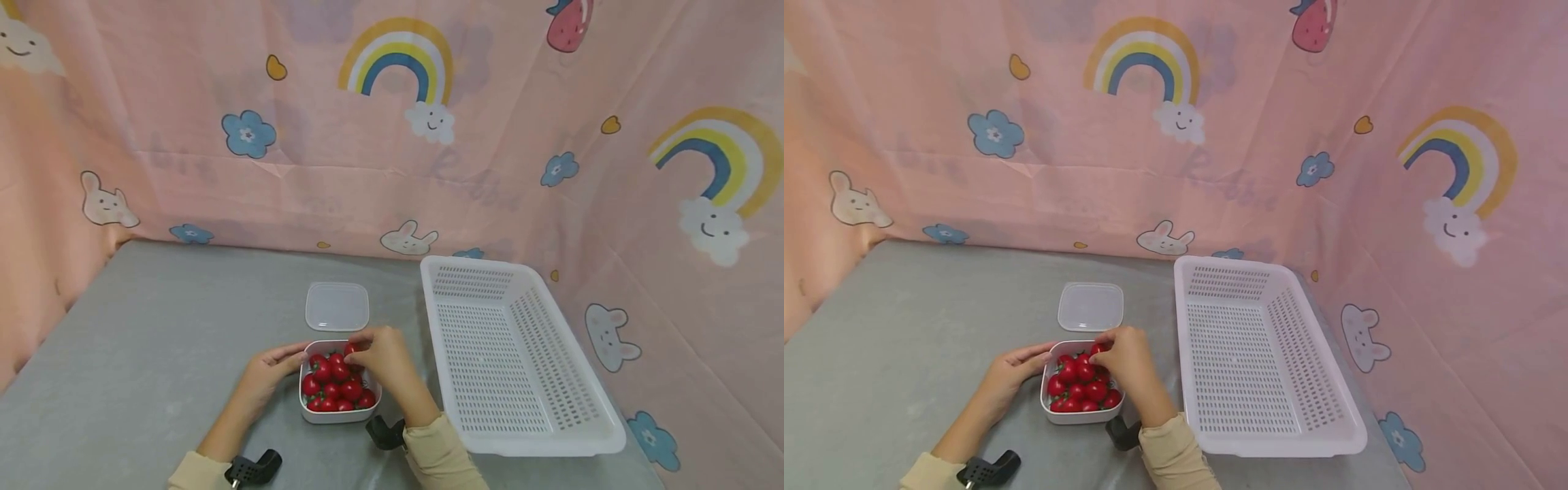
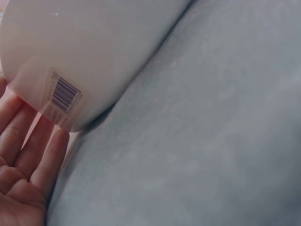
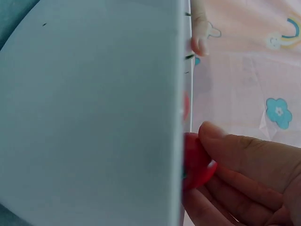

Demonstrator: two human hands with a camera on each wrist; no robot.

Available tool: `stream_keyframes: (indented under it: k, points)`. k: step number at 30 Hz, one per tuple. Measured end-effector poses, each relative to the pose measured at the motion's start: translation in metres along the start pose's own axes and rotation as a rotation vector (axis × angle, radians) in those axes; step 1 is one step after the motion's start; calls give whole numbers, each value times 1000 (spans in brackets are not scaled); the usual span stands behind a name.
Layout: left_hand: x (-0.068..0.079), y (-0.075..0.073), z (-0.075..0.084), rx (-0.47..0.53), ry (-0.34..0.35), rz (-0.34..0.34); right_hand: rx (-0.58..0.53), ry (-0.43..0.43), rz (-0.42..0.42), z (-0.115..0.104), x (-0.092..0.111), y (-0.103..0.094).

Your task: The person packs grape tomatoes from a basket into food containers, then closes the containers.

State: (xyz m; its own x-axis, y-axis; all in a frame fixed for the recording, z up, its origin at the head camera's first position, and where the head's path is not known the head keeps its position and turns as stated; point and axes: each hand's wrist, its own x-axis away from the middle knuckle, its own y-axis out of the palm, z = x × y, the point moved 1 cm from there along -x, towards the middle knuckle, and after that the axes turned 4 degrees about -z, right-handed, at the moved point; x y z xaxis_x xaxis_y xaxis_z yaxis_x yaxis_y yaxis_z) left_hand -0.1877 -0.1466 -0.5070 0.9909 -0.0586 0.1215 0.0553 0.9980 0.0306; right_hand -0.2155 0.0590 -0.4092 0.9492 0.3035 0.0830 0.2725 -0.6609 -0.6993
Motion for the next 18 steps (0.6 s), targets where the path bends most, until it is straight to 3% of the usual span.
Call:
stream_keyframes:
  k: [5,13,18]
  points:
    - [0,0,1,-1,1,1,-77,0,4,2,-1,-1]
    - [1,-5,6,-11,-4,-47,-302,15,172,-11,-19,-17]
    - [-3,-12,15,-105,-29,-107,-424,83,115,-15,-45,-37]
